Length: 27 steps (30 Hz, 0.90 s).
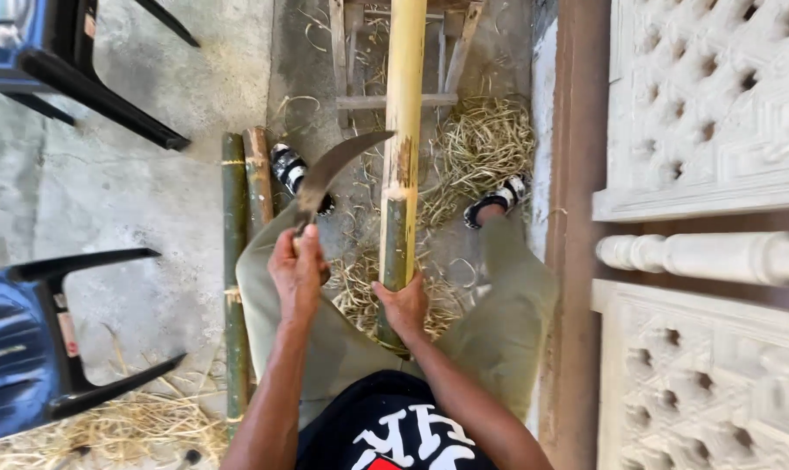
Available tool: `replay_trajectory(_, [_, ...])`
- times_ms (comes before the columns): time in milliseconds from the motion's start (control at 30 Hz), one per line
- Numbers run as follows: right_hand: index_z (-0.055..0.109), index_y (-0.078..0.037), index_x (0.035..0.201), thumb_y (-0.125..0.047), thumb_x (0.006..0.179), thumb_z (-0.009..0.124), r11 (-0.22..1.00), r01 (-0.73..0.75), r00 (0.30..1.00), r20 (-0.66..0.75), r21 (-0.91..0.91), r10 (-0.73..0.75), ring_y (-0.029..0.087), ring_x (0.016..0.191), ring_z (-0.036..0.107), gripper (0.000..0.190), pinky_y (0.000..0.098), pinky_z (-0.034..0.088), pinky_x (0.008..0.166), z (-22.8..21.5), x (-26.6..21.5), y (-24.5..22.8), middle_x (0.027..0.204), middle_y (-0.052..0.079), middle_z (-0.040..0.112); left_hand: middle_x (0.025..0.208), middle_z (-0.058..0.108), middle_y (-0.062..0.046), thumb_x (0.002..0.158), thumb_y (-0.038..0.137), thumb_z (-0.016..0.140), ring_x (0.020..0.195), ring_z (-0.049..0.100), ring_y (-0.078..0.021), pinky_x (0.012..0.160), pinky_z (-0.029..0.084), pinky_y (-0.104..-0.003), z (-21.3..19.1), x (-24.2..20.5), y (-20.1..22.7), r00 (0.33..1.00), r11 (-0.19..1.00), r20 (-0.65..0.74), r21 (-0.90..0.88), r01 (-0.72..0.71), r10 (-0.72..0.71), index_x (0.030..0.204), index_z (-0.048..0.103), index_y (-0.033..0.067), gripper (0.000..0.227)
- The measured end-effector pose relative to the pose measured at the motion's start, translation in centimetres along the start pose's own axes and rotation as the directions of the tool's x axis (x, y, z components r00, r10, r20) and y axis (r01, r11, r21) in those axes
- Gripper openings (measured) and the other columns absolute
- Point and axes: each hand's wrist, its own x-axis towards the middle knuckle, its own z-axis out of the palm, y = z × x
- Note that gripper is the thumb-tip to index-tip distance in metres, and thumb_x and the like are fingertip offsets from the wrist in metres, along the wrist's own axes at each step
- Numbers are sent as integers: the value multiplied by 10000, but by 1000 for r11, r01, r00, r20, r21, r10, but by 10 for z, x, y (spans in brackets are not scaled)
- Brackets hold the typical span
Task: Stripping the outer layer of a bamboo pole using a hand-held curved blade.
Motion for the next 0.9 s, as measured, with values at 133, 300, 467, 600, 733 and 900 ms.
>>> replay_trajectory(133, [532, -62, 1235, -505, 734, 813, 993, -37, 982, 190, 109, 15, 243, 928, 692, 726, 416, 574, 807, -16, 39, 38, 1050, 96, 685, 672, 508, 25, 988, 371, 668, 547, 494, -64, 458, 407, -267, 33, 28, 19, 973, 940, 128, 259, -222, 195, 985, 650, 81, 291])
replay_trajectory(300, [551, -74, 1169, -411, 962, 700, 792, 174, 976, 7, 585, -219, 174, 1004, 608, 423, 341, 536, 913, -94, 101, 56, 1091, 55, 612, 675, 499, 16, 1004, 511, 645, 601, 484, -124, 520, 411, -317, 61, 81, -15, 953, 760, 240, 580, -293, 184, 939, 679, 65, 452])
replay_trajectory(467, [557, -62, 1324, -372, 956, 689, 911, 400, 911, 62, 103, -407, 227, 1086, 612, 499, 359, 568, 845, -126, 177, -54, 1274, 164, 534, 580, 534, 23, 915, 663, 609, 548, 515, -125, 546, 432, -344, 91, 111, -42, 859, 482, 512, 761, -435, -32, 835, 707, 103, 575])
replay_trajectory(600, [572, -112, 1285, -403, 980, 653, 931, 356, 881, 360, -81, -306, 194, 917, 630, 429, 353, 545, 719, -92, 251, -101, 1172, 109, 608, 575, 511, 27, 953, 603, 578, 455, 375, -109, 403, 329, -339, 133, 167, -51, 800, 479, 594, 728, -490, -84, 857, 680, 106, 516])
replay_trajectory(733, [635, -121, 991, -380, 1012, 682, 903, 415, 870, 339, -111, -358, 137, 703, 582, 264, 305, 499, 596, -62, 313, -132, 877, 59, 650, 535, 498, 37, 992, 576, 582, 414, 341, -88, 361, 297, -328, 174, 226, -49, 754, 402, 595, 641, -654, 277, 801, 637, 124, 493])
replay_trajectory(900, [601, -106, 920, -483, 960, 763, 865, 493, 864, 173, -94, -473, 114, 652, 600, 413, 291, 538, 574, -51, 329, -140, 783, 7, 648, 516, 518, 14, 989, 563, 613, 404, 415, -95, 377, 357, -317, 186, 237, -43, 669, 299, 581, 609, -735, 463, 752, 590, 125, 498])
